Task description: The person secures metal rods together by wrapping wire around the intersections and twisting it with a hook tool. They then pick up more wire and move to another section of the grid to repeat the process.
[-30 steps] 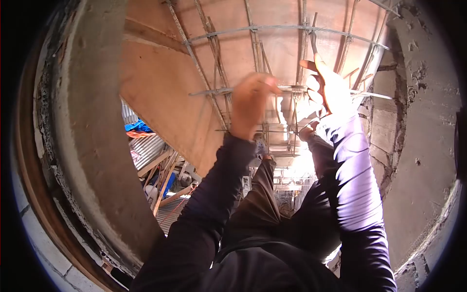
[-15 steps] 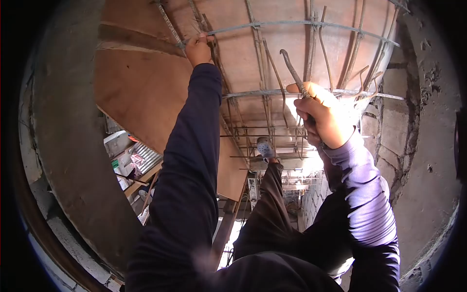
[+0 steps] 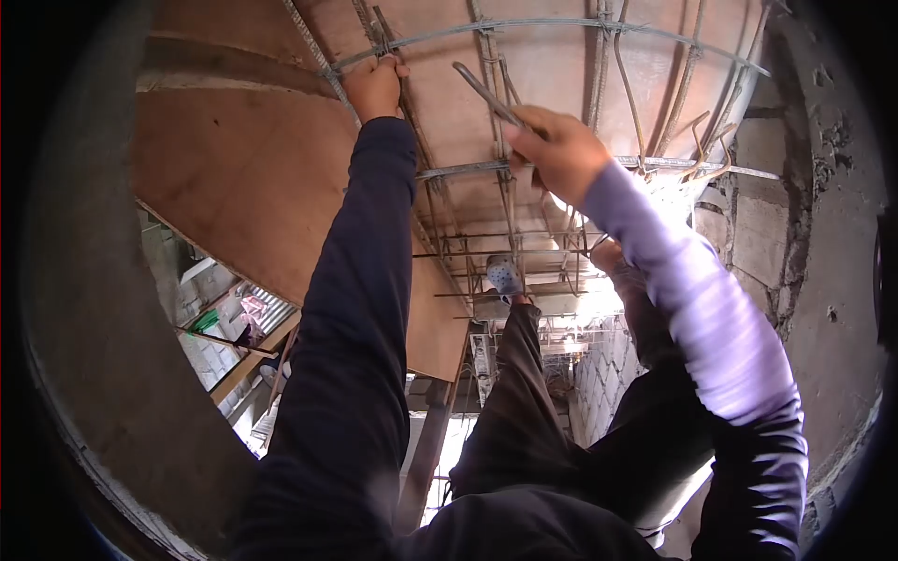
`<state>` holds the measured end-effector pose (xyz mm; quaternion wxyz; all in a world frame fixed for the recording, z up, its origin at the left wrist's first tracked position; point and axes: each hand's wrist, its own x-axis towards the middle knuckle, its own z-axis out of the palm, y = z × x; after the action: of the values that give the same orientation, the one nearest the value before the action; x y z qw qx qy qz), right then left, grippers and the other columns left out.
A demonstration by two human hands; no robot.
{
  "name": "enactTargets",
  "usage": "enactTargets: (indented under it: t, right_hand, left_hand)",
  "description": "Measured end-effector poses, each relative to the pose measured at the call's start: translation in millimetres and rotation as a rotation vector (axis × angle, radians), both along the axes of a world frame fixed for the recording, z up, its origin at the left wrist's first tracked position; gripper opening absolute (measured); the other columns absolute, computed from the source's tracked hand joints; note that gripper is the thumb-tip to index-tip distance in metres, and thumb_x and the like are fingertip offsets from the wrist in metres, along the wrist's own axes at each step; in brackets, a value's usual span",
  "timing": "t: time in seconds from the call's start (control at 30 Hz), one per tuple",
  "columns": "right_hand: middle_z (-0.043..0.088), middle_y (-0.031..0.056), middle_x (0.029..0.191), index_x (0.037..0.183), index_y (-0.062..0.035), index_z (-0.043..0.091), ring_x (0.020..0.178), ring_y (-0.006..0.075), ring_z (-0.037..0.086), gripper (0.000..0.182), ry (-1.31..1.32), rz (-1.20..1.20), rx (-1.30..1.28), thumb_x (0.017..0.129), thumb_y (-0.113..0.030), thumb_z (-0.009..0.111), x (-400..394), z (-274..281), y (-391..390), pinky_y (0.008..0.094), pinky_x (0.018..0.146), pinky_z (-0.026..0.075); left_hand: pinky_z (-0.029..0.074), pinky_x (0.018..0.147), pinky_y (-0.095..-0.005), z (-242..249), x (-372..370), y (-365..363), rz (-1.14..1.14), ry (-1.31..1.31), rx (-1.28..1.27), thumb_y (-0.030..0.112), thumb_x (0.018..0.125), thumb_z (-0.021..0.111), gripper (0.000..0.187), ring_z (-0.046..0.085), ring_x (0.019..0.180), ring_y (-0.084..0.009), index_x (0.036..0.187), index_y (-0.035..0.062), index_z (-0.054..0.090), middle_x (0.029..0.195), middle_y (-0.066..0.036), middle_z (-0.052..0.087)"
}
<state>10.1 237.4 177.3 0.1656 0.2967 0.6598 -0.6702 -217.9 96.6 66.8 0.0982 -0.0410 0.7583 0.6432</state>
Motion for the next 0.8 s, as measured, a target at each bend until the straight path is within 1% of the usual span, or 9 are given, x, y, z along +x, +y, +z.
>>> enactTargets:
  t: [0.07, 0.1, 0.17, 0.27, 0.53, 0.6, 0.67, 0.73, 0.8]
  right_hand:
    - [0.068, 0.0117, 0.081, 0.125, -0.0056, 0.063, 0.067, 0.0223, 0.067, 0.040, 0.280, 0.127, 0.581, 0.103, -0.038, 0.054, -28.7, -45.0, 4.3, 0.0359, 0.066, 0.054]
    - [0.068, 0.0117, 0.081, 0.125, -0.0056, 0.063, 0.067, 0.0223, 0.067, 0.040, 0.273, 0.131, 0.574, 0.103, -0.038, 0.054, -41.3, -51.5, 3.1, 0.0359, 0.066, 0.054]
    - [0.072, 0.0169, 0.093, 0.124, -0.0104, 0.064, 0.086, 0.0336, 0.070, 0.041, 0.227, 0.149, 0.777, 0.103, -0.042, 0.049, -67.1, -60.9, -5.2, 0.0440, 0.081, 0.054]
    - [0.073, 0.0190, 0.102, 0.117, -0.0128, 0.068, 0.101, 0.0403, 0.068, 0.036, 0.165, 0.091, 0.837, 0.104, -0.036, 0.044, -93.9, -84.0, -26.3, 0.0505, 0.090, 0.052]
    - [0.072, 0.0214, 0.098, 0.121, -0.0122, 0.065, 0.097, 0.0440, 0.067, 0.035, 0.200, 0.022, 0.794, 0.104, -0.036, 0.046, -108.3, -108.9, -41.2, 0.0530, 0.085, 0.052]
    - [0.071, 0.0240, 0.095, 0.121, -0.0084, 0.062, 0.095, 0.0457, 0.066, 0.036, 0.228, -0.207, 0.722, 0.103, -0.036, 0.046, -108.2, -98.7, -46.3, 0.0539, 0.085, 0.051]
    - [0.069, 0.0274, 0.098, 0.116, -0.0012, 0.058, 0.097, 0.0473, 0.065, 0.034, 0.252, -0.261, 0.696, 0.101, -0.030, 0.049, -119.9, -98.3, -50.9, 0.0541, 0.087, 0.050]
    - [0.067, 0.0313, 0.105, 0.116, 0.0040, 0.054, 0.101, 0.0482, 0.064, 0.033, 0.564, -0.518, 0.747, 0.098, -0.023, 0.051, -145.3, -107.2, -57.5, 0.0541, 0.089, 0.050]
    - [0.066, 0.0325, 0.108, 0.121, 0.0050, 0.052, 0.104, 0.0481, 0.063, 0.035, 0.421, -0.545, 0.650, 0.097, -0.020, 0.052, -169.3, -98.4, -63.7, 0.0533, 0.091, 0.050]
  left_hand:
    - [0.033, 0.051, -0.0282, -3.7, -6.8, 0.3, 0.003, 0.026, -0.044, 0.010, 0.092, 0.063, 0.019, 0.042, 0.053, -0.0090, 0.082, -0.0039, 0.071, 0.070, -0.004, 0.065]
    - [0.032, 0.049, -0.0282, -5.0, -8.3, -1.5, 0.000, 0.050, -0.095, 0.009, 0.091, 0.062, 0.019, 0.042, 0.051, -0.0091, 0.081, -0.0038, 0.071, 0.068, -0.004, 0.064]
    - [0.031, 0.047, -0.0282, -0.4, -10.1, -5.1, 0.011, -0.050, -0.022, 0.010, 0.091, 0.062, 0.019, 0.042, 0.050, -0.0092, 0.082, -0.0037, 0.071, 0.067, -0.004, 0.063]
    - [0.030, 0.047, -0.0282, 3.6, -11.7, -12.2, 0.000, -0.210, 0.045, 0.013, 0.091, 0.062, 0.019, 0.039, 0.049, -0.0090, 0.085, -0.0028, 0.070, 0.066, -0.001, 0.060]
    - [0.028, 0.047, -0.0277, 0.5, -26.1, -10.7, -0.029, -0.272, 0.119, 0.018, 0.094, 0.061, 0.019, 0.034, 0.047, -0.0089, 0.091, 0.0007, 0.070, 0.065, 0.002, 0.058]
    - [0.028, 0.047, -0.0273, 5.3, -23.3, -13.6, -0.038, -0.281, 0.117, 0.018, 0.094, 0.061, 0.019, 0.035, 0.047, -0.0090, 0.093, 0.0010, 0.069, 0.066, 0.003, 0.058]
    - [0.028, 0.047, -0.0269, 4.7, -24.7, -15.0, -0.055, -0.290, 0.118, 0.018, 0.095, 0.061, 0.019, 0.035, 0.047, -0.0090, 0.094, 0.0013, 0.069, 0.066, 0.003, 0.059]
    - [0.029, 0.045, -0.0314, 3.0, -25.8, -17.8, -0.028, -0.297, 0.191, 0.010, 0.090, 0.064, 0.019, 0.039, 0.044, -0.0118, 0.076, -0.0021, 0.069, 0.066, -0.007, 0.065]
    - [0.028, 0.045, -0.0306, 1.0, -28.3, -21.5, -0.013, -0.319, 0.205, 0.011, 0.090, 0.063, 0.019, 0.039, 0.044, -0.0115, 0.077, -0.0012, 0.070, 0.066, -0.006, 0.065]
